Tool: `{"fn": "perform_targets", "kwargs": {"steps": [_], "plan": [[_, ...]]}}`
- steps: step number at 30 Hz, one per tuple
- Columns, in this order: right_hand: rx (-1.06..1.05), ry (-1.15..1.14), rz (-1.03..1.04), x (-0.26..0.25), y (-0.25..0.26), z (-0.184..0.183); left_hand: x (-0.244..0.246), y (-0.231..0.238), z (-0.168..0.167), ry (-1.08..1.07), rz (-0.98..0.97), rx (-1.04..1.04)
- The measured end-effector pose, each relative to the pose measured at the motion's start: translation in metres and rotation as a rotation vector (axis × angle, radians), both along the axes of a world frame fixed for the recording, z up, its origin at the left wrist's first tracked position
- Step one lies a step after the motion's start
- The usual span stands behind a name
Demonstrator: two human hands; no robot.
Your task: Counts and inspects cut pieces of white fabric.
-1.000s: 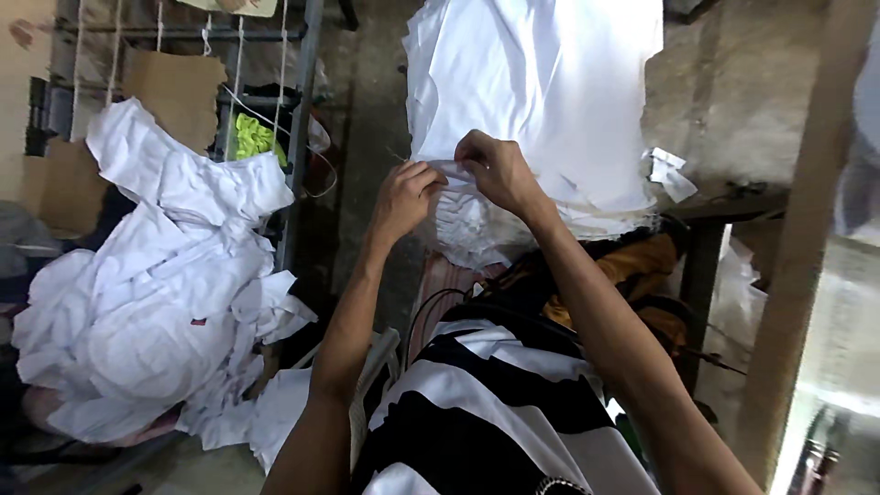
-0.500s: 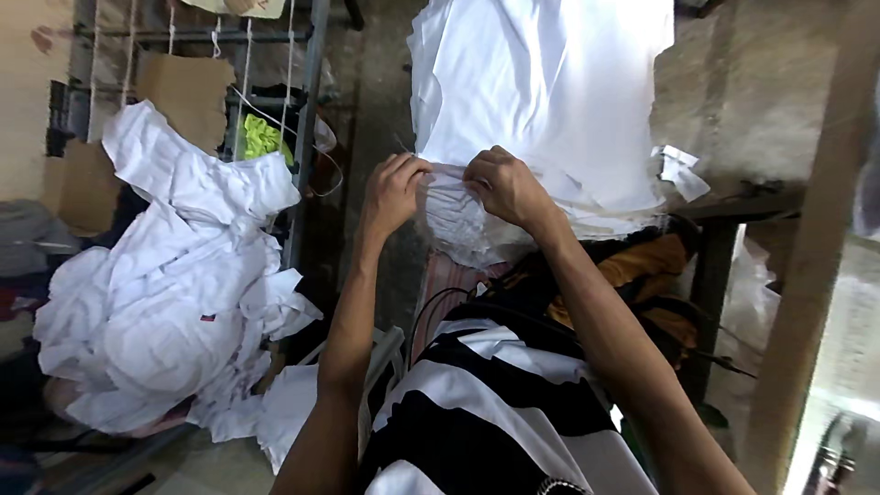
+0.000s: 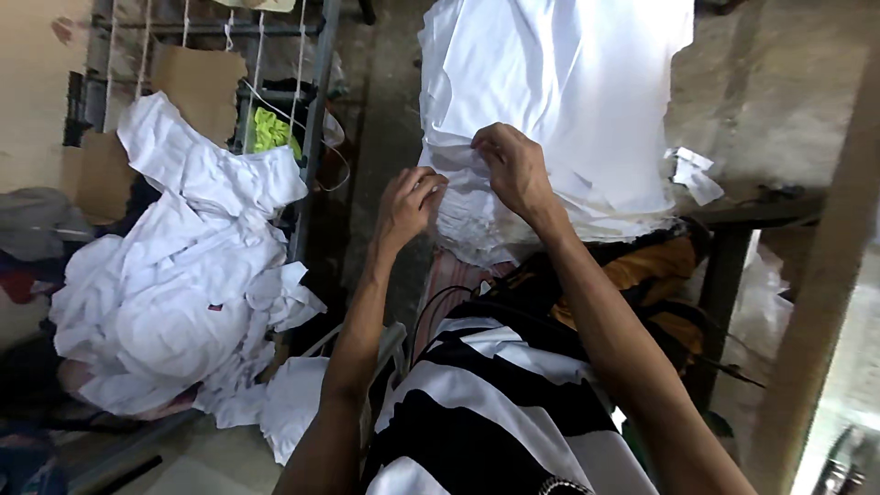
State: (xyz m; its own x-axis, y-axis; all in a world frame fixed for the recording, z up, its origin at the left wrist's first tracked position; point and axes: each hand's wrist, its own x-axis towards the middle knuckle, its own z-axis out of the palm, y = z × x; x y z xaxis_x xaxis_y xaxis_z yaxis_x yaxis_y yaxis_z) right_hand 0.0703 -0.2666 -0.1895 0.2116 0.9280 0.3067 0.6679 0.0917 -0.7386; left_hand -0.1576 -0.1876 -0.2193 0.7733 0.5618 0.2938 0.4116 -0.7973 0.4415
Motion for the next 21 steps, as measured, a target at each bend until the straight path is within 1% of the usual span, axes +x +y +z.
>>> {"fn": "perform_targets", "kwargs": {"steps": [2, 6, 11, 15, 18, 21], "plan": [[0.015, -0.011, 0.015, 0.000, 0.000, -0.001, 0.001, 0.005, 0.003, 0.024, -0.017, 0.017], [0.002, -0.022, 0.019, -0.001, -0.001, -0.001, 0.002, 0.009, 0.006, 0.002, 0.002, -0.017], [-0.086, -0.052, 0.087, -0.001, -0.002, 0.002, 0.006, 0.012, 0.006, -0.036, -0.021, 0.112], [-0.091, -0.170, 0.175, -0.011, -0.007, 0.001, 0.011, 0.018, 0.010, -0.091, -0.028, 0.142], [-0.119, -0.286, 0.159, -0.024, -0.011, -0.001, 0.016, 0.022, 0.014, -0.130, -0.040, 0.183], [-0.088, -0.347, 0.074, -0.032, -0.013, -0.008, 0.018, 0.024, 0.016, -0.140, -0.039, 0.236]]}}
